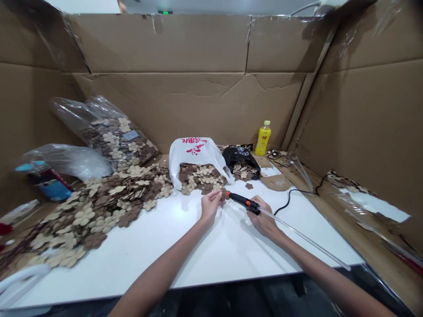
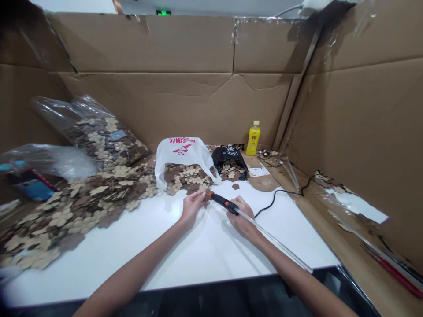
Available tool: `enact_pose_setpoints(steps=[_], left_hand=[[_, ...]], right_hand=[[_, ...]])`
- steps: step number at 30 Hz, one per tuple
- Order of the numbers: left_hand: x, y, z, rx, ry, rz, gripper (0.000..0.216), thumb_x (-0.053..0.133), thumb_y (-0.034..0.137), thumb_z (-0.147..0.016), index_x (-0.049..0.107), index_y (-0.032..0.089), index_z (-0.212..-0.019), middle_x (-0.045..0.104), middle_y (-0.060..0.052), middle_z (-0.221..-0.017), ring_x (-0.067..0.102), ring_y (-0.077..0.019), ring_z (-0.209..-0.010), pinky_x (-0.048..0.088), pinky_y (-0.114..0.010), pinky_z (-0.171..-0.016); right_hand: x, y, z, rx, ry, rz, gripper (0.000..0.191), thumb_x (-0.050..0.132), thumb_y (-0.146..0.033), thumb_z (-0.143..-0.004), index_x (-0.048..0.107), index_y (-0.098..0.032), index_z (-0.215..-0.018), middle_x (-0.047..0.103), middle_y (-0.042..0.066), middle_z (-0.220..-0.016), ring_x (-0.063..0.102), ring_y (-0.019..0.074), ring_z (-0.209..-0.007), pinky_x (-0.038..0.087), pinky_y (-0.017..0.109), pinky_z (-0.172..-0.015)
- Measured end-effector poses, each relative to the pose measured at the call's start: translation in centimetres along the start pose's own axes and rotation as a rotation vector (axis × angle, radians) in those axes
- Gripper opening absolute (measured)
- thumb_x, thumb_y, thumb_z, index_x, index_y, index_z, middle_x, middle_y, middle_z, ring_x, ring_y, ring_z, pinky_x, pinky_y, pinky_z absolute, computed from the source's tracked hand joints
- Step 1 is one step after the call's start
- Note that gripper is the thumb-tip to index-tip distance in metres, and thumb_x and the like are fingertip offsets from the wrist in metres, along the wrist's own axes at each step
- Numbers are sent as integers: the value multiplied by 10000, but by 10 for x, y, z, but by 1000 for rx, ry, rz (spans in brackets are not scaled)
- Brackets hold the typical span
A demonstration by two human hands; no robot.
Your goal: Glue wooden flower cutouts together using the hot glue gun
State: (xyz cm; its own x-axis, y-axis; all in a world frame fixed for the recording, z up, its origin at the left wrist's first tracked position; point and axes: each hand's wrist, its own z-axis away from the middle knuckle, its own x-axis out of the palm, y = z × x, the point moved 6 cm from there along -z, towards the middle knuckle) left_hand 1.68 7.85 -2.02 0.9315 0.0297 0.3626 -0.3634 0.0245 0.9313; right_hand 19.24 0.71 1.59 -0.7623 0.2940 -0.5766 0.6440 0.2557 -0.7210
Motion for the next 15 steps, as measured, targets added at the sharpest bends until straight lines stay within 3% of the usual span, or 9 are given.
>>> enact_pose_setpoints(steps=[15], left_hand=[[0, 1, 0, 14, -3, 7, 318, 739, 302, -580, 684, 84, -805, 680, -96, -721, 606, -156, -626, 487, -308, -654]], right_hand=[[-1, -5, -1, 46, -7, 42, 49, 435, -173, -638, 444, -191, -594, 467, -21, -647, 437, 109, -559, 292, 220, -502]])
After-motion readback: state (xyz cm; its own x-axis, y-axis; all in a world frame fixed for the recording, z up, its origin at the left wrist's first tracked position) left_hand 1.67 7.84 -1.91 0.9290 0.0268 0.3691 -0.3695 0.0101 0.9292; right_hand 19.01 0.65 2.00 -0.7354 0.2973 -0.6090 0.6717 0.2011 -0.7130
